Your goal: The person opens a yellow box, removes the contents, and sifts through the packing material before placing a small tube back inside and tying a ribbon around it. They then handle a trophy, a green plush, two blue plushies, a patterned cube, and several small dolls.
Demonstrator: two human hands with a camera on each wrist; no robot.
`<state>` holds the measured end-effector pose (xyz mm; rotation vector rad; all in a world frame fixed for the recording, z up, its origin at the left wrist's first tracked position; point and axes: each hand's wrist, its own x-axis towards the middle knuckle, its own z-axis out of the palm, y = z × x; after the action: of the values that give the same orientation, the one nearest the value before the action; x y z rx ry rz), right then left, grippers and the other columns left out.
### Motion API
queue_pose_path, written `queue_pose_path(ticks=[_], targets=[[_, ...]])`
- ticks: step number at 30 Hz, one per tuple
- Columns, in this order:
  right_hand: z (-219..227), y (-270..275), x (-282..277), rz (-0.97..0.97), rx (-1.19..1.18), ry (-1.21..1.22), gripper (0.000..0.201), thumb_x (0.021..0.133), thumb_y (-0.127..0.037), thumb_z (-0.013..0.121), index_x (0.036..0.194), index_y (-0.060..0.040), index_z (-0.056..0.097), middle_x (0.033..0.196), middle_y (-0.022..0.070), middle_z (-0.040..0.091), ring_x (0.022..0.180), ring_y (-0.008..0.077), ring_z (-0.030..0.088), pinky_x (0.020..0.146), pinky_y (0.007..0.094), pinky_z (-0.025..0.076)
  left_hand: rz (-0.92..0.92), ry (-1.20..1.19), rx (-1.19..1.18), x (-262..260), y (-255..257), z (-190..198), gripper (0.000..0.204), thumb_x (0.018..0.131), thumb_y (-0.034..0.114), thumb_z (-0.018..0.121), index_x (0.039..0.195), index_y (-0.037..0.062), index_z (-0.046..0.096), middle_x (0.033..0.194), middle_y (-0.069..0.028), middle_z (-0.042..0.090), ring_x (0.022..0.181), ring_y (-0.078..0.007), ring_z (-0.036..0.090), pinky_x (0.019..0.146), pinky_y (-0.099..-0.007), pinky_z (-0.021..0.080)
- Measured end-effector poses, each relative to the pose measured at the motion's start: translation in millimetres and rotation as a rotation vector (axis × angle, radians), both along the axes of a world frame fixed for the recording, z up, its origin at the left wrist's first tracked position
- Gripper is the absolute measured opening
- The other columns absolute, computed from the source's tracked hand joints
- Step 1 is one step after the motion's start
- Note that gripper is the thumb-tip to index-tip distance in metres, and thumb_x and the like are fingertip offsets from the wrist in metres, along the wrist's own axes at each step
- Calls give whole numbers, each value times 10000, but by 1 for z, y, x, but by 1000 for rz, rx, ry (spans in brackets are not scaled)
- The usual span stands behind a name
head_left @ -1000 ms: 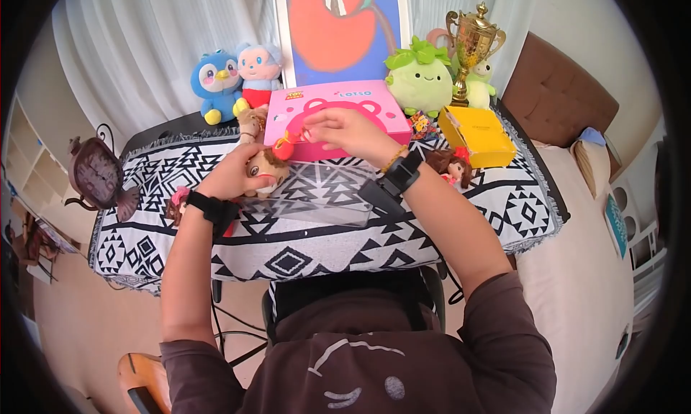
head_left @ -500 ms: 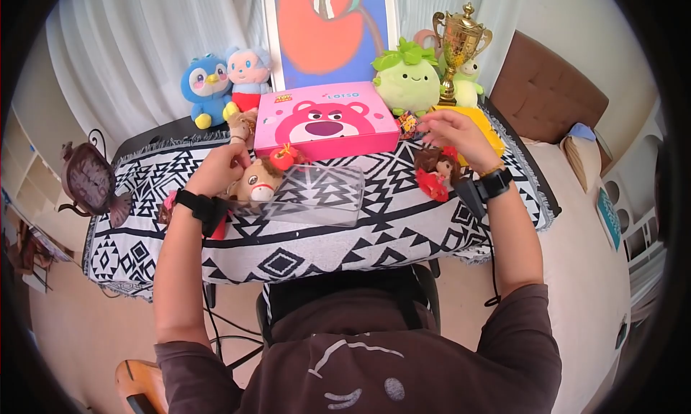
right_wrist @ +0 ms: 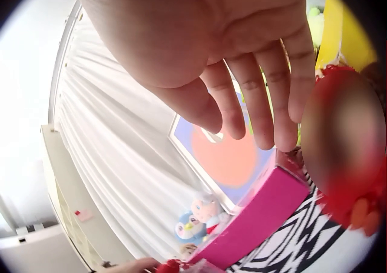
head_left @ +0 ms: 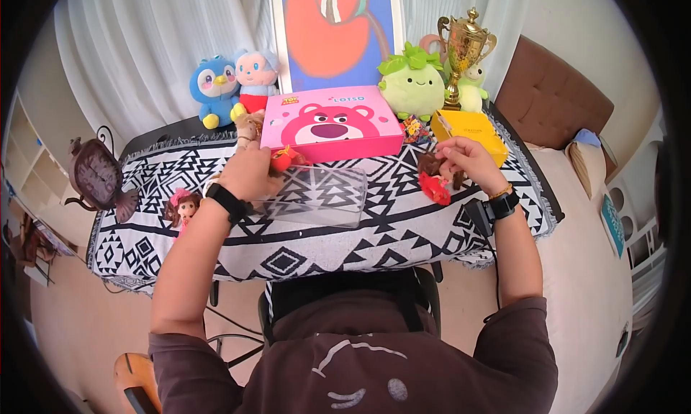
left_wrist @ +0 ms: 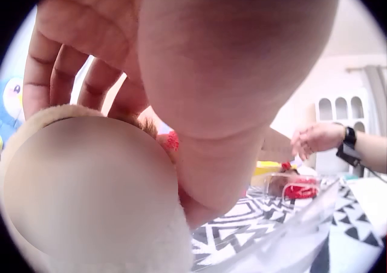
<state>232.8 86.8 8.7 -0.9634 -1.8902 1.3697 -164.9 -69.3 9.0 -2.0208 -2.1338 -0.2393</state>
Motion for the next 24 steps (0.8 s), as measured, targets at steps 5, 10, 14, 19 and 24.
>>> queue_pose_path(ticks=[5, 10, 14, 19, 24], targets=[[-9, 4, 9, -144, 206, -433, 273, 896, -170, 602, 1116, -9, 585, 854, 85, 627, 733, 126, 614, 648, 247, 501, -65, -424, -74, -26, 1, 7, 283, 667, 173, 727, 809, -30, 589, 825, -180, 628, 793, -298, 620, 709, -369, 496], [-35, 9, 4, -224, 449, -557, 407, 837, -317, 654, 1092, -4, 601, 975, 197, 608, 915, 313, 591, 800, 384, 507, -45, -334, -139, -20, 0, -1, 428, 676, 262, 738, 924, -48, 578, 889, -221, 630, 894, -323, 629, 764, -413, 500], [-72, 23, -4, -156, 752, -856, 639, 796, -413, 677, 1308, -105, 452, 1238, 266, 459, 1060, 393, 548, 870, 423, 491, -5, -95, -263, -9, -2, 3, 685, 670, 356, 759, 1138, -53, 471, 997, -270, 602, 1002, -389, 598, 821, -424, 495], [-71, 22, -17, -255, 561, -830, 586, 745, -300, 713, 1252, -140, 468, 1163, 282, 464, 1079, 415, 528, 871, 431, 490, -28, -572, -158, -24, -4, 15, 664, 681, 340, 730, 1154, -64, 500, 1137, -257, 525, 969, -365, 581, 870, -386, 467], [-34, 4, -37, -270, 532, -504, 431, 739, -147, 675, 1143, -144, 524, 1093, 214, 500, 1034, 370, 532, 877, 416, 477, 58, -470, -104, -50, -14, -13, 632, 715, 395, 708, 1150, -33, 545, 1114, -245, 512, 1015, -367, 531, 902, -418, 432]])
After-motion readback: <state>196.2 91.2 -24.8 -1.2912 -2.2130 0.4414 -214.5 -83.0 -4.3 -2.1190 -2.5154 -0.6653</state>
